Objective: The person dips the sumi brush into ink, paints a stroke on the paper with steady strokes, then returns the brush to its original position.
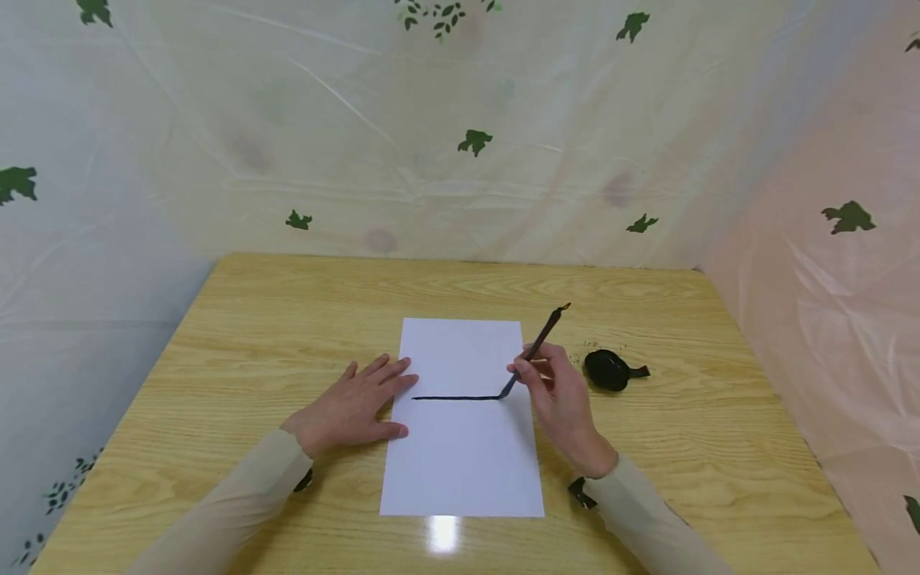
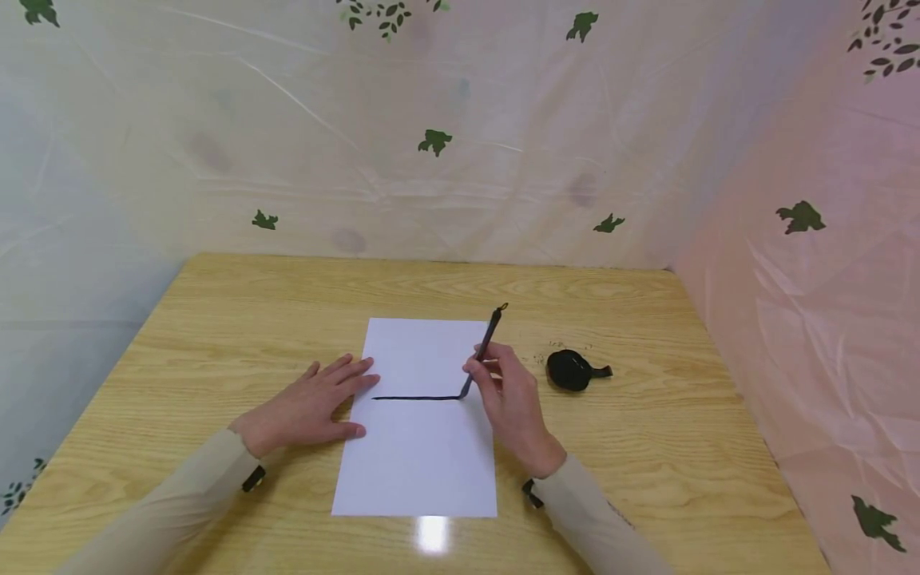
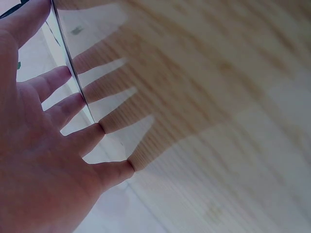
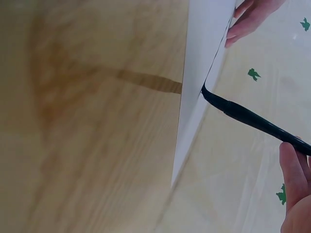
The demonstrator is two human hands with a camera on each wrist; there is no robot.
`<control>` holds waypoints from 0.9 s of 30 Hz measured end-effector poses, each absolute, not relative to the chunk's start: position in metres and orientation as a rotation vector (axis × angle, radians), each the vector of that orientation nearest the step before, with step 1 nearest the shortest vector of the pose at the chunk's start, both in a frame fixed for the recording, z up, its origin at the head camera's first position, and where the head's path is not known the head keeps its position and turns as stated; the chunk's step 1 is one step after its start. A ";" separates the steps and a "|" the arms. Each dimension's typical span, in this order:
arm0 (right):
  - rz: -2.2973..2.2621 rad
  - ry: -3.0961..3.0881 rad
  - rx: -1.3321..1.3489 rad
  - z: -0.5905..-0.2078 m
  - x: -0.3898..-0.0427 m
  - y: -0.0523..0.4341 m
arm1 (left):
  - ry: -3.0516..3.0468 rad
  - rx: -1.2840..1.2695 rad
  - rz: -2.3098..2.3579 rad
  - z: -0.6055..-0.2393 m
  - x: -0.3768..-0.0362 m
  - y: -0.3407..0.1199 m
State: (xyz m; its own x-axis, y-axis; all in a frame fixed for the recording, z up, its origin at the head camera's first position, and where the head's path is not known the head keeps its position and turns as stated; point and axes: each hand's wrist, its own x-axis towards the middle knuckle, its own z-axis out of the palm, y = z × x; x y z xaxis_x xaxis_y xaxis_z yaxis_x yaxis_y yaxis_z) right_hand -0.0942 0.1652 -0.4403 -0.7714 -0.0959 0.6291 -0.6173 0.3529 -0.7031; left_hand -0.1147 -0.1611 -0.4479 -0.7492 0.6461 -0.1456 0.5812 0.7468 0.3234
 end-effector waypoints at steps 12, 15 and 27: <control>1.381 -2.133 0.604 -0.441 -0.094 0.170 | 2.691 0.959 0.391 -0.447 -0.114 -0.162; 1.377 -2.129 0.602 -0.440 -0.093 0.170 | 2.694 0.964 0.393 -0.446 -0.114 -0.162; 1.392 -2.139 0.582 -0.439 -0.092 0.173 | 2.696 0.962 0.377 -0.446 -0.115 -0.162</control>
